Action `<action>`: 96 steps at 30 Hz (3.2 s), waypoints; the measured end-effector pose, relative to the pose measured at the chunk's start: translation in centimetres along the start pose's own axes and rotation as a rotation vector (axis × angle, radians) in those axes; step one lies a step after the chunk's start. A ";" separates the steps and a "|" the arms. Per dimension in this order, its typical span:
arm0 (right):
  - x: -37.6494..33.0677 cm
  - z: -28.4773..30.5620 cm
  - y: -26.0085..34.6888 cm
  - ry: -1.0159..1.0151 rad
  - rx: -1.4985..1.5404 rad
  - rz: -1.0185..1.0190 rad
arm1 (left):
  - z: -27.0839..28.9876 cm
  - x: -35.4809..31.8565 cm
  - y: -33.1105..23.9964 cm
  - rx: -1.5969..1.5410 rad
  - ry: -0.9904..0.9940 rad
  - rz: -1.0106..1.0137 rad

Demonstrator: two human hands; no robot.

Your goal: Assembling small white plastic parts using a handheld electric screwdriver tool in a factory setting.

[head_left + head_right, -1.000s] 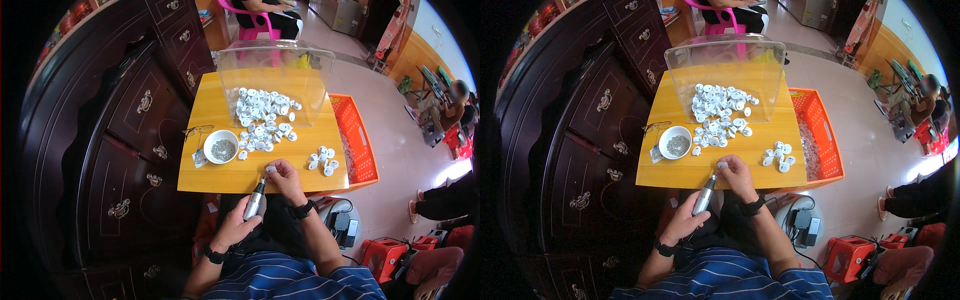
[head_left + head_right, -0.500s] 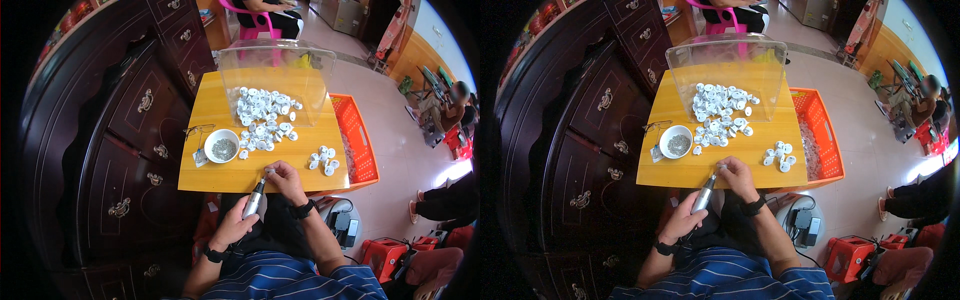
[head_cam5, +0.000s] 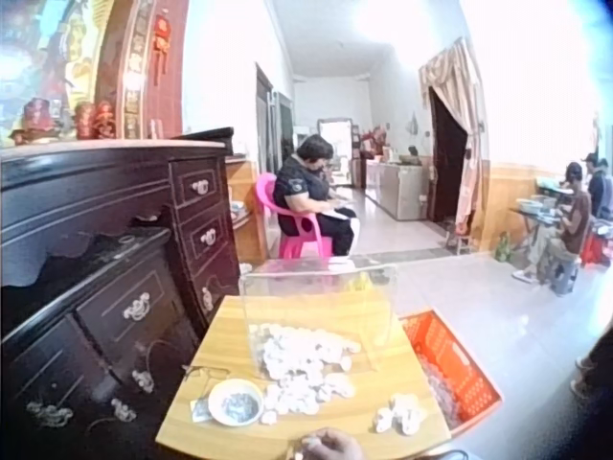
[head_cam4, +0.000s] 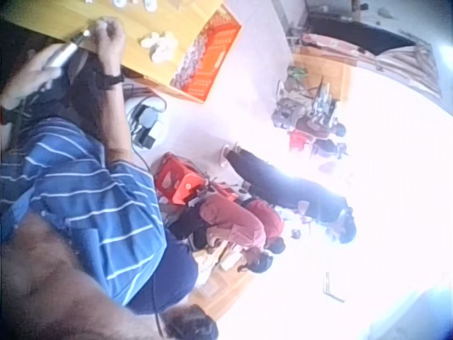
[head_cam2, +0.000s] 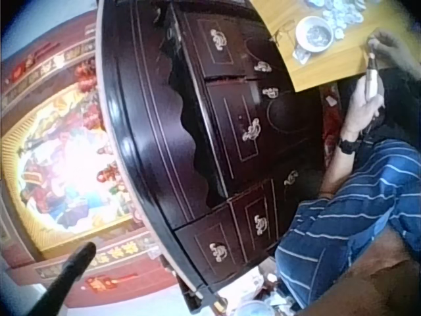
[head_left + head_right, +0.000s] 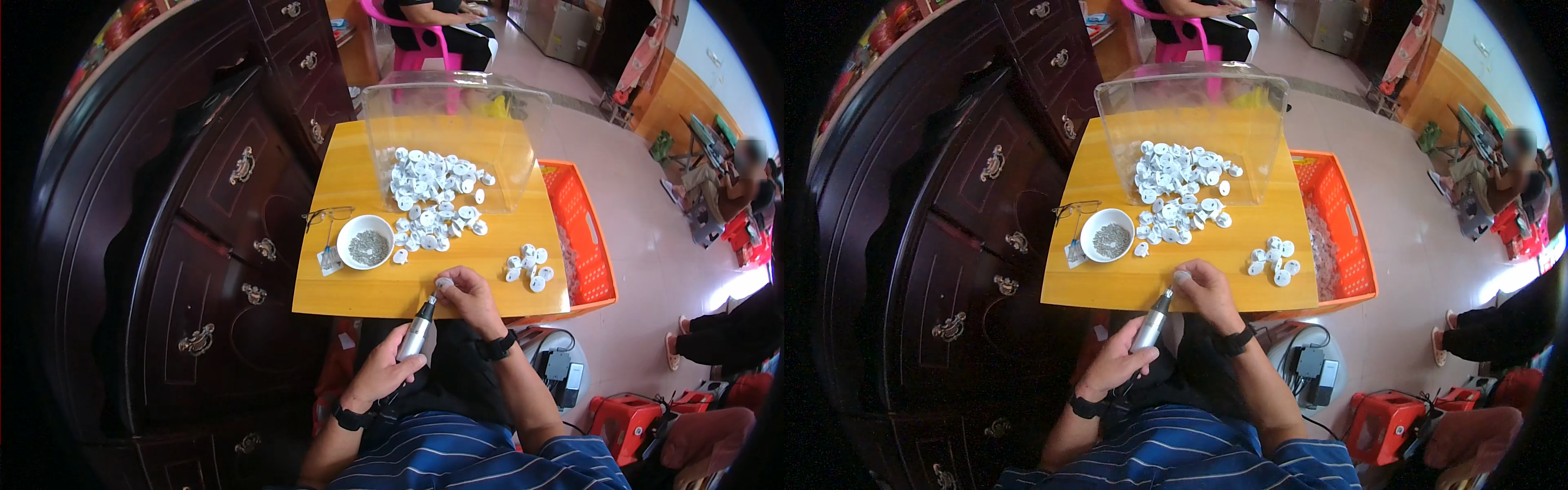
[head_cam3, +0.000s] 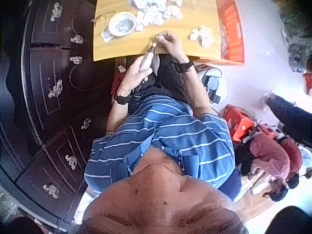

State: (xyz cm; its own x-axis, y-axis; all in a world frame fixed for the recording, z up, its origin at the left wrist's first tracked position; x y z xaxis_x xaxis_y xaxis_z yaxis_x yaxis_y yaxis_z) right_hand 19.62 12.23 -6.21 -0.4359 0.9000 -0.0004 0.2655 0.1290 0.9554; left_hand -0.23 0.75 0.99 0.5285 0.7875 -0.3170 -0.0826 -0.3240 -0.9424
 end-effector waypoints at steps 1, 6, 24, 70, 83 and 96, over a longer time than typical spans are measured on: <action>-0.1 0.3 0.4 -0.067 -0.088 -0.021 | 0.0 -0.1 -0.1 0.001 0.011 0.001; -1.2 2.9 4.7 -0.240 -0.924 0.073 | 0.3 -1.4 1.0 0.010 0.016 0.018; 13.2 -10.0 5.9 0.264 -1.629 0.108 | 0.8 -3.8 3.2 0.028 -0.069 0.022; 1.8 -0.3 2.6 0.018 0.024 -0.049 | 0.7 -3.7 3.3 0.010 -0.089 -0.024; -0.3 -0.9 1.7 0.156 0.378 -0.178 | -0.4 -3.2 1.7 0.067 -0.092 -0.081; -0.5 -0.3 1.5 0.140 0.404 -0.168 | -0.9 -2.7 0.8 0.095 -0.077 -0.059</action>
State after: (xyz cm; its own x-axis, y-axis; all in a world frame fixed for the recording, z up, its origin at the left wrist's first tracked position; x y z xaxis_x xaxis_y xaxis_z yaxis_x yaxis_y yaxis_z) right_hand 19.94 11.86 -4.67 -0.6059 0.7916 -0.0795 0.4828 0.4452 0.7541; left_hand -0.98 -2.07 1.20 0.4683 0.8431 -0.2643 -0.1348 -0.2274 -0.9644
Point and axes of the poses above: each hand's wrist, its own x-axis towards the middle knuckle, its own z-axis out of the back of the hand, y = z × x, the point moved 1 cm from there along x, towards the middle knuckle, and after that the axes turned 12 degrees about y, right-handed, at the moved point
